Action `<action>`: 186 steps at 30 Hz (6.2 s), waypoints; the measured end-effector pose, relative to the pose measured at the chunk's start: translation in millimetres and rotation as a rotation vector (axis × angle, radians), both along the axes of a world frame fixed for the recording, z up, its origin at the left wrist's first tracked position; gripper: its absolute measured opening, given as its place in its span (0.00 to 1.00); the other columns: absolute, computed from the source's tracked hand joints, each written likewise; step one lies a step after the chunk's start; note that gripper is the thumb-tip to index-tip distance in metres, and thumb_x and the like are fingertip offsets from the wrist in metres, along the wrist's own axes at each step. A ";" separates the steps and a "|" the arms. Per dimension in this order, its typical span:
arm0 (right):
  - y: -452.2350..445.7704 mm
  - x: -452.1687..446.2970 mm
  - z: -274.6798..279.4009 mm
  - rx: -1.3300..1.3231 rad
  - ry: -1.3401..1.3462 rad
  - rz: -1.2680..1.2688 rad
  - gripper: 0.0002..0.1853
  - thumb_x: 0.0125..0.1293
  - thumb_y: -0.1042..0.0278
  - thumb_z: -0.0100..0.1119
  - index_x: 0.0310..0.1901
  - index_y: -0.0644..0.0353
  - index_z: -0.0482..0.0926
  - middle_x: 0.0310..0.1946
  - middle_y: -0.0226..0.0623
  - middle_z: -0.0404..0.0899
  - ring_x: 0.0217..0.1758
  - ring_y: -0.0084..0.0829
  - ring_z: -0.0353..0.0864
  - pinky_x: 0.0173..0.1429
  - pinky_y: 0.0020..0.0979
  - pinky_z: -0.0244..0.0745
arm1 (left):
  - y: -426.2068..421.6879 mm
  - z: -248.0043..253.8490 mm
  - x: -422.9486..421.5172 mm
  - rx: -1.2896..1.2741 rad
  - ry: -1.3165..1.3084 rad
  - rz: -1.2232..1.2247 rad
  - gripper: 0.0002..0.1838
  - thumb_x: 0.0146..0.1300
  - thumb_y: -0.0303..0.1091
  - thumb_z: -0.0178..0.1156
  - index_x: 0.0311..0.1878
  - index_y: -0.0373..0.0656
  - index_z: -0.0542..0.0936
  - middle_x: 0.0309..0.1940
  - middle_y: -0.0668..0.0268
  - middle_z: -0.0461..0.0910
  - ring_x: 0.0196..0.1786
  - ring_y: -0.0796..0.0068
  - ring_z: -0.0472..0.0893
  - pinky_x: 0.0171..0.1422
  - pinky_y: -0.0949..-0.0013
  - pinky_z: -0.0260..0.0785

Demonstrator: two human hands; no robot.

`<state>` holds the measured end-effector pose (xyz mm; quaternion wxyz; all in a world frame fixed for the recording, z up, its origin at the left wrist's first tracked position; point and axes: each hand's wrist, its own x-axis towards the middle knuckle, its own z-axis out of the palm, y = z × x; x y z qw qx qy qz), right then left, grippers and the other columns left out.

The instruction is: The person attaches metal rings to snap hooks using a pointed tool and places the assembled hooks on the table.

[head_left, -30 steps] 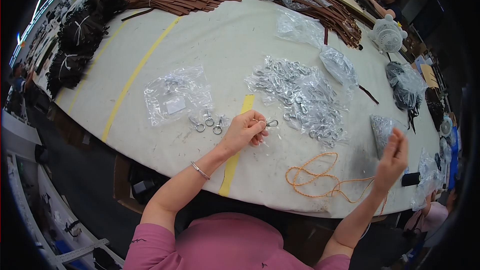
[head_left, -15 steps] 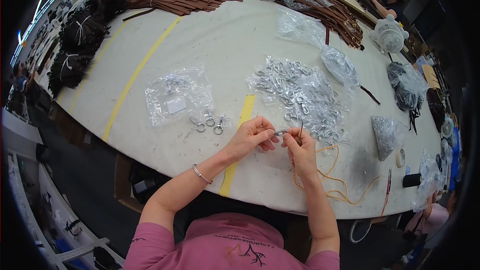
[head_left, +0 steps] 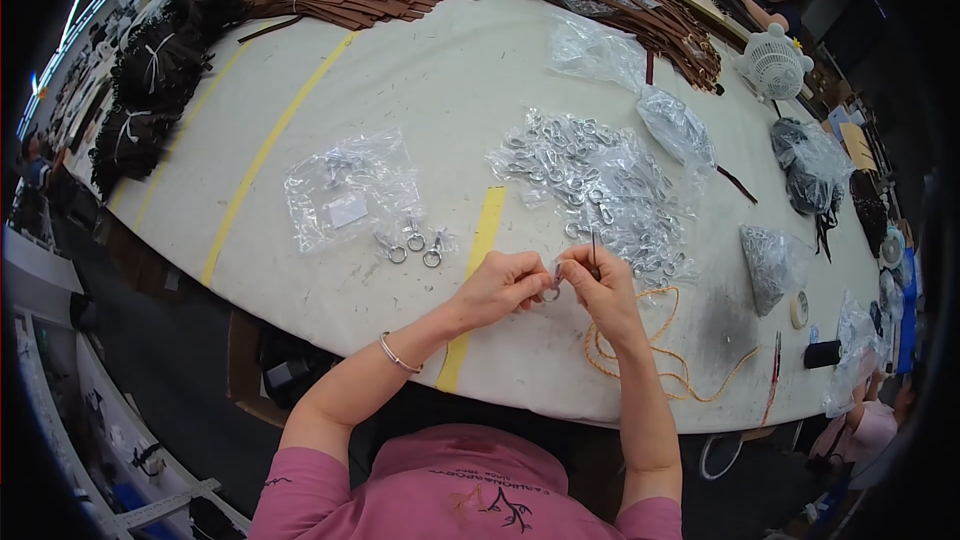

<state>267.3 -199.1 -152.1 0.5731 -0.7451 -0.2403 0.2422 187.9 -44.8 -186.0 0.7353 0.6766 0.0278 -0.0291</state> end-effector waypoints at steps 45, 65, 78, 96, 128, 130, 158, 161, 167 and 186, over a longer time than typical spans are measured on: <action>10.6 -0.9 -19.7 0.124 0.202 -0.100 0.06 0.61 0.70 0.56 0.31 0.64 0.74 0.19 0.23 0.70 0.20 0.11 0.62 0.23 0.15 0.56 | 7.0 -1.0 2.7 -0.261 0.246 -0.040 0.08 0.59 0.33 0.57 0.34 0.38 0.75 0.24 0.65 0.78 0.19 0.81 0.76 0.19 0.83 0.66; 12.3 -3.3 -24.8 0.178 0.165 -0.209 0.06 0.56 0.73 0.61 0.32 0.64 0.73 0.20 0.25 0.74 0.18 0.10 0.66 0.18 0.14 0.57 | -2.0 -10.2 1.1 -0.101 0.071 0.051 0.07 0.61 0.30 0.54 0.38 0.35 0.73 0.27 0.64 0.78 0.26 0.79 0.78 0.29 0.78 0.73; 12.3 -7.0 -22.9 0.203 0.313 -0.151 0.07 0.55 0.71 0.61 0.33 0.62 0.75 0.16 0.22 0.70 0.13 0.09 0.61 0.13 0.14 0.50 | 5.2 -6.6 1.9 -0.411 0.219 0.029 0.08 0.55 0.29 0.60 0.30 0.42 0.70 0.20 0.70 0.73 0.21 0.84 0.74 0.19 0.82 0.63; 13.6 1.6 -4.4 0.003 0.197 -0.027 0.07 0.53 0.71 0.62 0.30 0.65 0.77 0.21 0.28 0.76 0.23 0.12 0.68 0.25 0.17 0.61 | 2.2 4.1 0.0 -0.111 0.230 -0.004 0.11 0.52 0.28 0.57 0.39 0.37 0.73 0.23 0.71 0.74 0.18 0.88 0.70 0.16 0.83 0.58; -15.5 -12.0 1.4 -0.088 -0.001 0.228 0.15 0.64 0.71 0.43 0.53 0.62 0.63 0.20 0.30 0.74 0.19 0.17 0.65 0.26 0.20 0.61 | -1.6 2.1 -1.8 -0.358 0.049 -0.076 0.11 0.64 0.33 0.50 0.47 0.42 0.68 0.24 0.73 0.69 0.21 0.86 0.69 0.23 0.83 0.60; -15.1 -11.2 2.5 -0.003 0.130 0.216 0.17 0.64 0.73 0.45 0.55 0.61 0.62 0.21 0.31 0.75 0.18 0.16 0.65 0.24 0.18 0.60 | 0.5 -4.2 -0.9 -0.596 0.031 -0.069 0.10 0.62 0.32 0.53 0.44 0.42 0.67 0.24 0.70 0.71 0.21 0.85 0.70 0.23 0.82 0.61; -4.7 -0.9 -8.9 -0.007 0.162 0.114 0.18 0.61 0.73 0.52 0.54 0.62 0.68 0.23 0.32 0.78 0.20 0.13 0.68 0.21 0.16 0.58 | 3.2 -9.8 2.0 -0.799 0.184 -0.064 0.12 0.65 0.33 0.48 0.48 0.38 0.67 0.25 0.61 0.75 0.23 0.75 0.79 0.22 0.79 0.71; -3.6 -5.0 -6.3 0.014 0.114 0.135 0.19 0.60 0.74 0.51 0.54 0.62 0.68 0.23 0.32 0.78 0.21 0.14 0.70 0.22 0.16 0.59 | 3.8 -10.4 1.1 -0.798 0.184 -0.087 0.12 0.65 0.33 0.48 0.48 0.38 0.66 0.25 0.61 0.75 0.22 0.75 0.78 0.21 0.79 0.71; -3.6 -5.5 -3.6 0.012 0.123 0.189 0.18 0.61 0.73 0.52 0.54 0.61 0.68 0.23 0.31 0.77 0.19 0.13 0.67 0.22 0.16 0.58 | 6.7 -19.6 1.4 -1.076 0.208 -0.254 0.12 0.67 0.35 0.43 0.48 0.36 0.66 0.25 0.60 0.74 0.17 0.79 0.74 0.15 0.80 0.64; -7.5 3.6 -2.7 -0.082 0.052 0.153 0.14 0.59 0.75 0.53 0.48 0.59 0.75 0.20 0.30 0.77 0.25 0.18 0.74 0.29 0.20 0.65 | 6.4 -7.3 1.4 -0.358 0.146 -0.124 0.13 0.65 0.37 0.46 0.39 0.36 0.74 0.28 0.62 0.77 0.25 0.76 0.77 0.28 0.78 0.71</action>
